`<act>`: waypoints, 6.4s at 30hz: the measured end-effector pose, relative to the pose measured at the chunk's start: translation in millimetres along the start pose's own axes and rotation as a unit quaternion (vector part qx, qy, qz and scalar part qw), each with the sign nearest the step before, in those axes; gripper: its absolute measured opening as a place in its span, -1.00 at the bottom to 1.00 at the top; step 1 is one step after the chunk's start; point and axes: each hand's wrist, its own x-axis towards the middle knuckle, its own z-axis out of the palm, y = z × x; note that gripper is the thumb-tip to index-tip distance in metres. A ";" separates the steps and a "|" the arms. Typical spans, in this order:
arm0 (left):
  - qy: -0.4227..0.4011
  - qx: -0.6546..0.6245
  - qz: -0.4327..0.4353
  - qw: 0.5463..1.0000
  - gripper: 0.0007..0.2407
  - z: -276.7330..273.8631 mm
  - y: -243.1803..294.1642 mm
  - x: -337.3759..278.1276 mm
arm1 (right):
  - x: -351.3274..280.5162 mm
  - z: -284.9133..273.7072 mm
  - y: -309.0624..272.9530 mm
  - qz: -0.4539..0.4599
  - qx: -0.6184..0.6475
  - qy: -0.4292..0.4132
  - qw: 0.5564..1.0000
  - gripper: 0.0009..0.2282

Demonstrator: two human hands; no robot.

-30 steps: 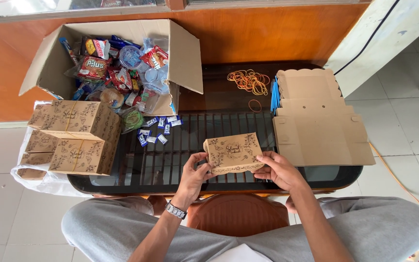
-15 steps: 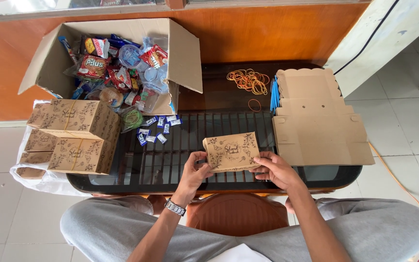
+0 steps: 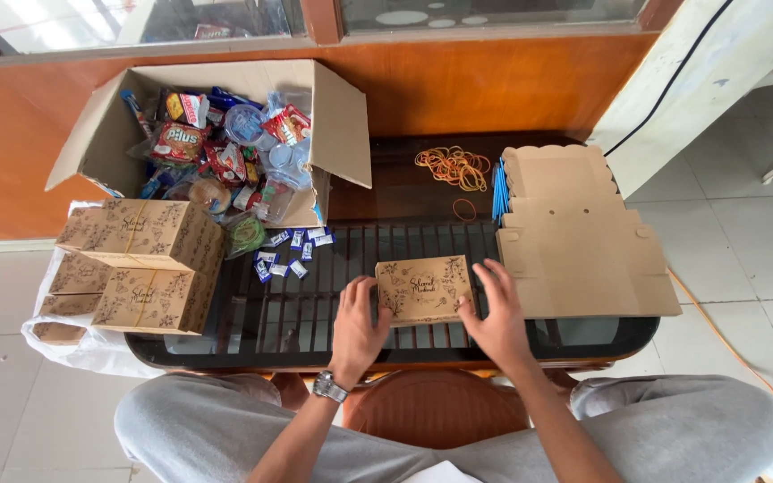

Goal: A person is seen folding small cardboard boxes and placing various snack packets into them on a glass table.

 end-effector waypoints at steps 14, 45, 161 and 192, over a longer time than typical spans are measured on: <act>0.073 0.173 0.273 0.943 -0.57 53.6 19.4 14.9 | 4.7 26.5 -36.5 -0.197 -0.200 -0.024 0.959 -0.61; 0.038 -0.211 0.030 0.976 -0.42 31.9 25.1 13.1 | 15.0 17.0 -27.0 0.112 0.102 -0.153 0.977 -0.25; -0.340 -0.253 -0.272 0.864 -0.67 60.7 102.5 227.4 | -38.9 -29.1 -49.1 0.515 0.736 0.164 0.409 -0.70; -0.578 0.006 -0.293 0.762 -0.86 77.0 89.3 225.0 | -29.6 28.9 -36.2 0.674 0.647 0.135 0.330 -0.56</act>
